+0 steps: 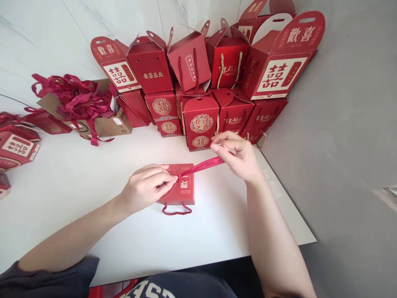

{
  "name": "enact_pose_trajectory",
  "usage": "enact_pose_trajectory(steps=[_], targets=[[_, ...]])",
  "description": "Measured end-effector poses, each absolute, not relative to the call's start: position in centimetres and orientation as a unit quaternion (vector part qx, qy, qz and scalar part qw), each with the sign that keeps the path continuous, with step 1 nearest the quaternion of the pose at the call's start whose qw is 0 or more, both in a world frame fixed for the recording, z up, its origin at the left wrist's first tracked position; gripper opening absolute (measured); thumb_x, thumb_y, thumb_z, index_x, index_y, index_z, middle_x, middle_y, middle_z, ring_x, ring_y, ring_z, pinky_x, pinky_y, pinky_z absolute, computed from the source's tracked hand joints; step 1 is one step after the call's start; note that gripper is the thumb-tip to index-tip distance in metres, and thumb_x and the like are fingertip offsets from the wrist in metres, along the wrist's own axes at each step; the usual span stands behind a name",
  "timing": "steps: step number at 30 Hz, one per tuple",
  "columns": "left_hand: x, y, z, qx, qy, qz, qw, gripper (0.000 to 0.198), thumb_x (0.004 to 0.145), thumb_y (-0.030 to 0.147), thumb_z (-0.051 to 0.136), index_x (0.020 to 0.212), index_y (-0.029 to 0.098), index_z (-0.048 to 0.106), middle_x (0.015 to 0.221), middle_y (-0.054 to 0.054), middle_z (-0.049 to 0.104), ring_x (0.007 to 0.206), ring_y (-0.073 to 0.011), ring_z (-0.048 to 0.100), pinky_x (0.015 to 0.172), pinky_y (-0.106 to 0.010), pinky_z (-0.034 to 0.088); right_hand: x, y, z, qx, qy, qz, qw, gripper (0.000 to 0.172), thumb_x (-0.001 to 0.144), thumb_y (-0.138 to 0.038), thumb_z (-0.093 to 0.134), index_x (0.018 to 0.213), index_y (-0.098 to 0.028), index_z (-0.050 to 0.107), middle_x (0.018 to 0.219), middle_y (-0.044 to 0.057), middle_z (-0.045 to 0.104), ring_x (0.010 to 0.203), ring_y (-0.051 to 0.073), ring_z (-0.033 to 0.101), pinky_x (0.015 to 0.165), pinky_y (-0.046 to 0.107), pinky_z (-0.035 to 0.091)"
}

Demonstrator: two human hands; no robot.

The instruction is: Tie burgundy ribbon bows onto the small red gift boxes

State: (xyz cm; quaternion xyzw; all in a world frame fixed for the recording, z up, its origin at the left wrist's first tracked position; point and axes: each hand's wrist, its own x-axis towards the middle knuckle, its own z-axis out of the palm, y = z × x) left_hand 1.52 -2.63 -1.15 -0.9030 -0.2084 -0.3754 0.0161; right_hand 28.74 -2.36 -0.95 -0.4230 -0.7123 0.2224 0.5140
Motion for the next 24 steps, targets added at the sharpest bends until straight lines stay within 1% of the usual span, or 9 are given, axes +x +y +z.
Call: enact_pose_trajectory(steps=[2,4,5,7,10,15,18,21,24], targets=[[1.5,-2.3,-1.2,-0.902,-0.206,-0.38,-0.003,0.009,0.081,0.009,0.064,0.078,0.017,0.065,0.065,0.003,0.065,0.065,-0.0105,0.063,0.081,-0.03,0.059,29.1,-2.2,-1.0,-0.473,-0.705,0.158,0.504,0.025,0.089,-0.03,0.063,0.066,-0.021,0.058,0.093,0.006,0.065,0.095,0.024,0.062,0.089,0.041,0.046],[1.5,-2.2,-1.2,-0.902,-0.208,-0.377,-0.018,0.009,0.081,0.009,0.064,0.078,0.018,0.065,0.065,0.003,0.065,0.062,-0.0099,0.062,0.08,-0.03,0.059,28.6,-2.2,-0.9,-0.467,-0.741,0.161,0.456,0.009,0.089,-0.03,0.063,0.084,-0.022,0.064,0.104,0.007,0.066,0.104,0.025,0.06,0.095,0.042,0.044],[1.5,-2.2,-1.2,-0.902,-0.211,-0.376,-0.019,0.008,0.081,0.01,0.065,0.078,0.018,0.065,0.065,0.003,0.065,0.063,-0.0103,0.062,0.079,-0.03,0.058,28.2,-2.3,-0.8,-0.441,-0.765,0.19,0.429,0.008,0.09,-0.029,0.062,0.094,-0.023,0.065,0.112,0.008,0.065,0.109,0.024,0.058,0.098,0.042,0.043],[1.5,-2.2,-1.2,-0.9,-0.216,-0.378,-0.012,0.008,0.08,0.01,0.066,0.078,0.017,0.065,0.065,0.002,0.065,0.066,-0.0115,0.063,0.079,-0.03,0.058,26.9,-2.7,-0.6,-0.376,-0.803,0.262,0.38,0.015,0.091,-0.026,0.06,0.105,-0.024,0.064,0.125,0.008,0.06,0.117,0.023,0.055,0.101,0.041,0.042],[1.5,-2.4,-1.1,-0.898,-0.219,-0.382,-0.002,0.008,0.079,0.009,0.068,0.078,0.017,0.065,0.066,0.002,0.066,0.068,-0.0123,0.064,0.076,-0.028,0.057,25.0,-3.2,-0.8,-0.327,-0.827,0.309,0.336,0.02,0.089,-0.019,0.062,0.107,-0.024,0.065,0.13,0.007,0.057,0.122,0.022,0.052,0.104,0.042,0.041],[1.7,-2.7,-1.0,-0.898,-0.221,-0.38,-0.001,0.009,0.08,0.008,0.066,0.079,0.017,0.065,0.069,0.001,0.067,0.071,-0.0125,0.065,0.076,-0.028,0.057,23.6,-3.3,-1.6,-0.303,-0.821,0.295,0.383,0.014,0.09,-0.014,0.06,0.096,-0.022,0.069,0.118,0.006,0.065,0.111,0.021,0.059,0.097,0.04,0.045],[1.7,-2.7,-1.0,-0.897,-0.215,-0.387,0.004,0.009,0.08,0.008,0.066,0.078,0.017,0.065,0.069,0.001,0.068,0.068,-0.0117,0.064,0.077,-0.028,0.057,23.3,-3.3,-1.7,-0.295,-0.819,0.286,0.4,0.014,0.092,-0.016,0.058,0.098,-0.021,0.069,0.105,0.006,0.069,0.099,0.019,0.062,0.09,0.037,0.048],[1.7,-2.6,-1.1,-0.895,-0.21,-0.392,0.013,0.008,0.082,0.009,0.066,0.079,0.017,0.065,0.068,0.001,0.068,0.067,-0.011,0.064,0.076,-0.027,0.057,23.2,-3.2,-1.8,-0.3,-0.826,0.248,0.408,0.013,0.092,-0.016,0.059,0.098,-0.021,0.069,0.09,0.003,0.071,0.086,0.017,0.062,0.085,0.036,0.047],[1.7,-2.7,-1.1,-0.897,-0.208,-0.389,0.017,0.008,0.082,0.009,0.066,0.08,0.017,0.066,0.07,0.0,0.069,0.071,-0.0116,0.065,0.077,-0.026,0.057,23.3,-3.0,-2.1,-0.304,-0.834,0.201,0.415,0.013,0.091,-0.017,0.061,0.097,-0.023,0.071,0.087,0.002,0.072,0.081,0.017,0.062,0.085,0.037,0.045]])
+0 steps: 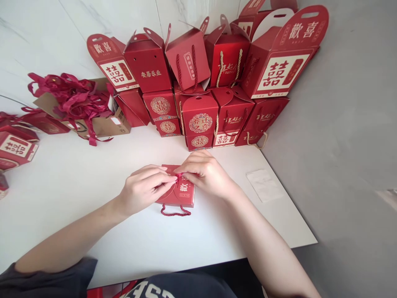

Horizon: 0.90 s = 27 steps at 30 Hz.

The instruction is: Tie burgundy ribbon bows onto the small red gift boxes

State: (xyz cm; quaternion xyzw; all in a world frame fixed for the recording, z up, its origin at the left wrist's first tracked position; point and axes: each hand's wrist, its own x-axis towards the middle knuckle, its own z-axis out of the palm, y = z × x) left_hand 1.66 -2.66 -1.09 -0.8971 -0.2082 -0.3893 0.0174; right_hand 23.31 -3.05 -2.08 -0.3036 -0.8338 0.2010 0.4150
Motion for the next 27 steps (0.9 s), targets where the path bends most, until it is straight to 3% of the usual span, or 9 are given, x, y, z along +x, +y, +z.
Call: enact_pose_trajectory(steps=[5,8,12,16,23,27], targets=[[1.4,-3.6,0.0,-0.899,-0.276,-0.337,-0.039,0.005,0.083,0.015,0.066,0.088,0.018,0.067,0.076,0.001,0.07,0.065,-0.0093,0.061,0.07,-0.022,0.053,24.0,-2.9,-1.9,-0.314,-0.851,0.135,0.398,0.014,0.092,-0.017,0.059,0.096,-0.023,0.072,0.087,0.003,0.074,0.079,0.018,0.063,0.078,0.036,0.045],[1.2,-4.2,1.3,-0.869,-0.373,-0.291,-0.144,0.007,0.083,0.026,0.069,0.086,0.019,0.067,0.064,0.005,0.064,0.052,-0.0062,0.052,0.057,-0.019,0.047,24.3,-3.0,-1.8,-0.317,-0.861,0.101,0.385,0.015,0.093,-0.018,0.058,0.098,-0.022,0.071,0.087,0.003,0.074,0.078,0.018,0.065,0.075,0.035,0.046],[0.7,-4.0,3.2,-0.792,-0.49,-0.177,-0.319,0.026,0.082,0.043,0.066,0.077,0.018,0.065,0.049,0.006,0.049,0.043,-0.0062,0.04,0.043,-0.019,0.036,24.5,-3.5,-1.5,-0.332,-0.874,0.037,0.353,0.016,0.094,-0.017,0.056,0.1,-0.019,0.07,0.089,0.006,0.074,0.08,0.02,0.066,0.074,0.036,0.046],[0.1,-2.7,4.2,-0.734,-0.503,-0.093,-0.447,0.034,0.082,0.048,0.064,0.072,0.016,0.064,0.048,0.004,0.048,0.041,-0.0062,0.038,0.038,-0.018,0.027,24.7,-4.1,-0.9,-0.35,-0.882,-0.004,0.317,0.021,0.094,-0.013,0.05,0.098,-0.019,0.069,0.088,0.006,0.074,0.079,0.02,0.064,0.071,0.036,0.046],[-1.1,-0.8,4.0,-0.706,-0.491,-0.026,-0.51,0.033,0.078,0.047,0.067,0.069,0.015,0.062,0.047,0.003,0.047,0.04,-0.0068,0.039,0.037,-0.017,0.029,25.3,-4.8,-0.1,-0.35,-0.889,0.007,0.295,0.017,0.093,-0.013,0.051,0.091,-0.019,0.067,0.082,0.006,0.07,0.074,0.02,0.06,0.069,0.035,0.044],[-1.5,-0.4,4.1,-0.7,-0.501,0.037,-0.507,0.037,0.077,0.051,0.065,0.07,0.016,0.062,0.047,0.002,0.049,0.039,-0.0078,0.041,0.035,-0.018,0.029,25.6,-5.1,0.6,-0.393,-0.862,0.13,0.294,0.011,0.089,-0.011,0.052,0.089,-0.02,0.059,0.08,0.004,0.064,0.07,0.017,0.057,0.067,0.033,0.044]])
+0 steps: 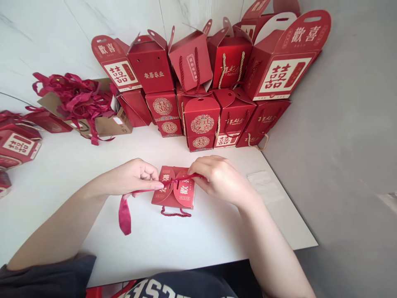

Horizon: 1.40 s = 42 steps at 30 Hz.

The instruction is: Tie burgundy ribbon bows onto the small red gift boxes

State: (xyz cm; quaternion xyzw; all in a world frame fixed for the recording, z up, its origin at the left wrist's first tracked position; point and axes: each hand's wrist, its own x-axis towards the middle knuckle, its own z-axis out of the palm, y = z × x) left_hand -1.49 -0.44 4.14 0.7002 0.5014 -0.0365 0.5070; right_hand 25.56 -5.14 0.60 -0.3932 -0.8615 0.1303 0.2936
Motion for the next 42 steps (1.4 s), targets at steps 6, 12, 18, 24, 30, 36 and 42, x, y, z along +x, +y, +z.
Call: enact_pose_trajectory(steps=[6,12,18,24,30,36,42], targets=[[-1.3,-0.4,4.4,0.718,0.443,-0.044,0.534,0.04,0.078,0.052,0.065,0.066,0.014,0.065,0.049,0.002,0.048,0.042,-0.0067,0.038,0.04,-0.02,0.027,25.4,-5.2,1.2,-0.363,-0.711,0.519,0.306,0.017,0.092,-0.028,0.056,0.106,-0.023,0.047,0.084,0.001,0.058,0.072,0.014,0.055,0.054,0.023,0.043],[-0.7,-1.3,3.7,0.717,0.464,-0.013,0.521,0.042,0.076,0.053,0.067,0.061,0.015,0.056,0.047,0.005,0.04,0.042,-0.0063,0.033,0.041,-0.021,0.023,23.0,-5.0,0.2,-0.396,-0.667,0.532,0.34,0.022,0.091,-0.041,0.059,0.096,-0.021,0.052,0.071,-0.003,0.057,0.062,0.011,0.05,0.057,0.024,0.041],[-0.4,-1.8,3.4,0.733,0.451,0.015,0.509,0.042,0.072,0.044,0.071,0.054,0.016,0.046,0.052,0.005,0.043,0.048,-0.0072,0.04,0.045,-0.021,0.031,22.0,-5.4,-0.4,-0.462,-0.719,0.409,0.319,0.025,0.079,-0.03,0.072,0.096,-0.022,0.056,0.08,-0.002,0.062,0.066,0.013,0.052,0.062,0.026,0.042],[-0.4,-1.3,3.3,0.717,0.446,-0.009,0.536,0.043,0.074,0.046,0.069,0.056,0.016,0.045,0.052,0.005,0.045,0.048,-0.0101,0.052,0.046,-0.021,0.037,21.8,-5.5,-0.7,-0.476,-0.726,0.393,0.304,0.025,0.078,-0.028,0.072,0.097,-0.024,0.056,0.079,-0.004,0.061,0.066,0.012,0.051,0.063,0.026,0.041],[-0.7,-1.0,3.7,0.727,0.431,-0.014,0.534,0.038,0.075,0.041,0.068,0.056,0.016,0.047,0.052,0.005,0.044,0.048,-0.0076,0.044,0.045,-0.02,0.032,22.3,-5.2,-0.2,-0.431,-0.684,0.494,0.321,0.022,0.082,-0.031,0.069,0.098,-0.022,0.056,0.075,-0.003,0.059,0.065,0.012,0.052,0.062,0.025,0.042],[-1.2,-0.6,3.9,0.73,0.406,-0.017,0.549,0.032,0.079,0.042,0.065,0.066,0.015,0.055,0.061,0.003,0.048,0.055,-0.0077,0.037,0.051,-0.022,0.029,22.8,-4.3,-0.3,-0.399,-0.596,0.595,0.362,0.027,0.088,-0.045,0.061,0.095,-0.02,0.053,0.069,-0.004,0.054,0.059,0.01,0.048,0.053,0.023,0.039],[-1.7,-0.3,4.2,0.745,0.411,-0.057,0.522,0.033,0.08,0.045,0.064,0.068,0.016,0.057,0.058,0.004,0.046,0.054,-0.0081,0.035,0.05,-0.022,0.027,23.5,-4.2,-0.5,-0.386,-0.643,0.565,0.344,0.02,0.089,-0.037,0.062,0.099,-0.021,0.055,0.065,-0.007,0.05,0.049,0.008,0.039,0.046,0.022,0.034]])
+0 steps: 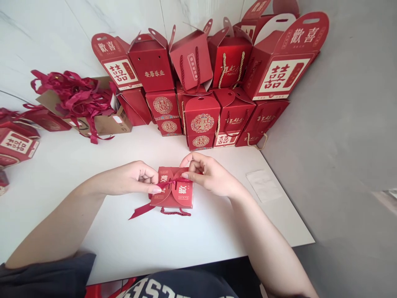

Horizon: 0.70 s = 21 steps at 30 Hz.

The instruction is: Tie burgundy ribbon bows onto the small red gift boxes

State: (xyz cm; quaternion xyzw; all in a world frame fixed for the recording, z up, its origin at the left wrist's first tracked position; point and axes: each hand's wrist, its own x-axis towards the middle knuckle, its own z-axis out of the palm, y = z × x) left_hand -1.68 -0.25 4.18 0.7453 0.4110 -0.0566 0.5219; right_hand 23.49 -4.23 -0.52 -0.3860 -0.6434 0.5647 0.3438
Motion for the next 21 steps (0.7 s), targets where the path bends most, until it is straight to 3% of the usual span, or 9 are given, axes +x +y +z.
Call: enact_pose_trajectory(steps=[8,12,17,19,21], targets=[[-2.0,0.6,4.0,0.758,0.412,-0.031,0.504,0.03,0.076,0.043,0.067,0.065,0.015,0.062,0.062,0.002,0.052,0.057,-0.0096,0.043,0.053,-0.022,0.034,24.2,-4.6,0.2,-0.411,-0.733,0.438,0.318,0.015,0.093,-0.036,0.057,0.094,-0.021,0.058,0.07,-0.003,0.057,0.059,0.011,0.047,0.056,0.024,0.038],[-2.1,0.8,4.2,0.768,0.386,0.009,0.51,0.034,0.08,0.041,0.064,0.061,0.014,0.057,0.067,0.001,0.051,0.059,-0.009,0.043,0.056,-0.023,0.036,24.3,-4.3,-0.1,-0.459,-0.701,0.457,0.299,0.027,0.091,-0.046,0.057,0.085,-0.02,0.057,0.057,-0.007,0.042,0.05,0.009,0.036,0.048,0.023,0.029],[-1.8,0.1,4.4,0.72,0.454,-0.073,0.52,0.043,0.076,0.051,0.067,0.057,0.015,0.054,0.049,0.005,0.037,0.044,-0.0068,0.033,0.041,-0.021,0.029,24.8,-4.1,-0.3,-0.492,-0.71,0.446,0.236,0.044,0.084,-0.055,0.061,0.063,-0.017,0.053,0.055,-0.005,0.039,0.051,0.008,0.031,0.047,0.024,0.025],[-1.8,-0.3,4.6,0.714,0.478,-0.099,0.502,0.041,0.07,0.052,0.072,0.058,0.015,0.058,0.048,0.005,0.037,0.042,-0.0067,0.034,0.038,-0.02,0.029,24.9,-4.2,-0.1,-0.469,-0.74,0.424,0.23,0.041,0.085,-0.053,0.062,0.066,-0.017,0.057,0.056,-0.005,0.043,0.053,0.009,0.035,0.049,0.024,0.029],[-1.7,-0.7,5.0,0.713,0.489,-0.123,0.486,0.038,0.069,0.052,0.072,0.059,0.016,0.064,0.045,0.004,0.039,0.039,-0.0074,0.037,0.036,-0.02,0.03,25.0,-4.5,0.2,-0.435,-0.773,0.384,0.258,0.034,0.087,-0.047,0.063,0.07,-0.018,0.061,0.07,0.0,0.055,0.063,0.012,0.048,0.057,0.025,0.037]])
